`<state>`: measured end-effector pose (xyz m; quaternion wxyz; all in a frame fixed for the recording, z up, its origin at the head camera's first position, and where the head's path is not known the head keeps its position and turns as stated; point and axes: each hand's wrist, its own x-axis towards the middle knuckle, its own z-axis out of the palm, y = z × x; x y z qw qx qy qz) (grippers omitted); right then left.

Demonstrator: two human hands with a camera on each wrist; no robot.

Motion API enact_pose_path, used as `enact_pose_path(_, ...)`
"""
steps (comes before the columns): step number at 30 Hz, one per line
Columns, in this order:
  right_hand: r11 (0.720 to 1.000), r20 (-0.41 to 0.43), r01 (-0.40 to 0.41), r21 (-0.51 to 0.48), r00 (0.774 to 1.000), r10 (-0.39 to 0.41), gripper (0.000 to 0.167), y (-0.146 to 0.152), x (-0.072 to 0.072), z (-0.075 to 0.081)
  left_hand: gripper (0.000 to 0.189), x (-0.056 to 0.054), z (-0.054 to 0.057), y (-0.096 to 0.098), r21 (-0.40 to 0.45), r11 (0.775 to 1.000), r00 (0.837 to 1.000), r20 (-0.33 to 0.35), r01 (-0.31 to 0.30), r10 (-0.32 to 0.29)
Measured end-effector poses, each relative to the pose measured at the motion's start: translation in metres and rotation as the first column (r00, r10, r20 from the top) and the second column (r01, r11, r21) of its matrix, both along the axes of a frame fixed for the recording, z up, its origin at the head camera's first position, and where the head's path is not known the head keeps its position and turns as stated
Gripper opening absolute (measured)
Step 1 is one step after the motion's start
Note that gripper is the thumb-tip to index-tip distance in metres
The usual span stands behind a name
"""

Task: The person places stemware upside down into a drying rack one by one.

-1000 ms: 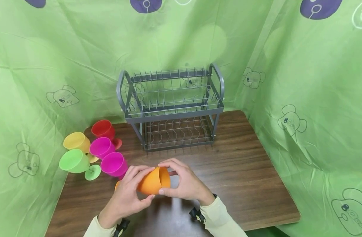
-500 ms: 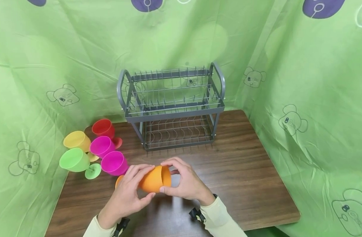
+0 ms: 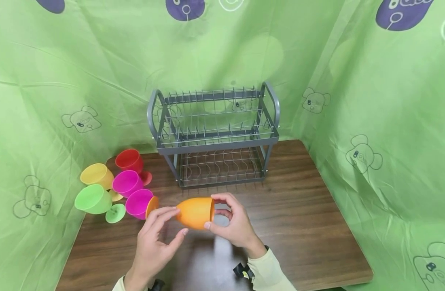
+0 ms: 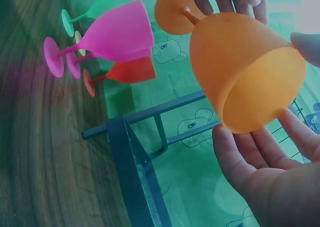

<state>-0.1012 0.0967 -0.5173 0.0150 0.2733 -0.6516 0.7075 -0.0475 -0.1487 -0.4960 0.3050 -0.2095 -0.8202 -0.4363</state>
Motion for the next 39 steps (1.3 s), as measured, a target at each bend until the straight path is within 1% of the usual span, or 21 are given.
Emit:
enact_pose_path(2,1.0,0.007,0.002,-0.031,1.0,-0.002,0.064,0.001,0.001,-0.001,0.056,0.002,-0.005,0.001,0.077,0.997,1.0,-0.019,0.006,-0.005)
enact_pose_path(5,0.998,0.02,0.002,-0.061,1.0,-0.001,0.064,0.002,0.002,-0.002,0.049,0.005,-0.01,0.003,0.193,0.981,1.0,-0.008,0.028,-0.027)
enact_pose_path(7,0.997,0.026,0.0,-0.081,1.0,0.003,0.063,0.002,0.003,-0.002,0.045,0.009,-0.013,0.003,0.278,0.959,0.998,0.025,0.052,-0.061)
enact_pose_path(9,0.995,0.032,-0.001,-0.102,0.999,0.004,0.063,0.001,0.004,-0.003,0.041,0.012,-0.014,0.004,0.379,0.922,0.991,0.07,0.079,-0.114)
enact_pose_path(11,0.992,0.039,-0.003,-0.126,0.999,0.008,0.063,0.0,0.005,-0.003,0.038,0.016,-0.014,0.006,0.49,0.868,0.978,0.126,0.084,-0.166)
enact_pose_path(12,0.99,0.044,-0.002,-0.14,0.999,0.009,0.063,-0.001,0.005,-0.003,0.037,0.017,-0.014,0.006,0.547,0.833,0.97,0.154,0.076,-0.189)
enact_pose_path(13,0.988,0.049,-0.001,-0.153,0.999,0.008,0.063,-0.002,0.006,-0.002,0.037,0.018,-0.014,0.007,0.604,0.795,0.959,0.187,0.06,-0.214)
enact_pose_path(15,0.984,0.052,0.0,-0.181,0.999,0.01,0.063,-0.004,0.007,-0.002,0.04,0.019,-0.013,0.009,0.699,0.715,0.933,0.254,0.005,-0.255)
enact_pose_path(17,0.978,0.057,-0.003,-0.209,0.998,0.016,0.063,-0.006,0.008,-0.002,0.046,0.019,-0.012,0.01,0.775,0.631,0.901,0.3,-0.038,-0.313)
enact_pose_path(18,0.975,0.061,-0.005,-0.22,0.998,0.019,0.063,-0.007,0.008,-0.002,0.049,0.018,-0.012,0.011,0.806,0.59,0.885,0.311,-0.052,-0.347)
enact_pose_path(19,0.973,0.067,-0.006,-0.231,0.998,0.022,0.062,-0.008,0.009,-0.002,0.051,0.017,-0.012,0.011,0.83,0.554,0.868,0.319,-0.062,-0.381)
enact_pose_path(20,0.97,0.072,-0.007,-0.242,0.997,0.025,0.062,-0.009,0.009,-0.002,0.054,0.016,-0.012,0.012,0.85,0.522,0.851,0.321,-0.065,-0.416)
enact_pose_path(23,0.964,0.102,0.001,-0.265,0.994,0.027,0.063,-0.013,0.012,-0.001,0.058,0.014,-0.013,0.013,0.902,0.427,0.797,0.297,-0.054,-0.526)
enact_pose_path(24,0.963,0.113,0.006,-0.271,0.993,0.025,0.063,-0.014,0.013,-0.002,0.059,0.013,-0.013,0.014,0.912,0.407,0.783,0.291,-0.054,-0.55)
enact_pose_path(25,0.961,0.123,0.011,-0.277,0.992,0.024,0.064,-0.016,0.014,-0.002,0.06,0.013,-0.013,0.015,0.919,0.39,0.769,0.289,-0.056,-0.57)
enact_pose_path(26,0.959,0.13,0.016,-0.282,0.991,0.022,0.064,-0.017,0.015,-0.002,0.06,0.012,-0.012,0.016,0.924,0.378,0.759,0.289,-0.061,-0.583)
enact_pose_path(28,0.957,0.14,0.022,-0.29,0.99,0.02,0.064,-0.02,0.017,-0.003,0.06,0.01,-0.012,0.019,0.928,0.365,0.748,0.291,-0.07,-0.596)
enact_pose_path(30,0.955,0.147,0.023,-0.297,0.989,0.022,0.064,-0.022,0.018,-0.004,0.06,0.009,-0.011,0.021,0.928,0.362,0.745,0.301,-0.085,-0.595)
enact_pose_path(32,0.953,0.15,0.025,-0.303,0.988,0.022,0.064,-0.023,0.019,-0.006,0.06,0.007,-0.011,0.023,0.928,0.36,0.746,0.304,-0.093,-0.593)
enact_pose_path(36,0.949,0.163,0.038,-0.312,0.986,0.014,0.065,-0.026,0.02,-0.008,0.06,0.006,-0.012,0.024,0.932,0.346,0.742,0.304,-0.104,-0.597)
enact_pose_path(39,0.946,0.172,0.053,-0.321,0.985,0.003,0.066,-0.029,0.023,-0.01,0.06,0.005,-0.014,0.024,0.937,0.329,0.736,0.303,-0.115,-0.606)
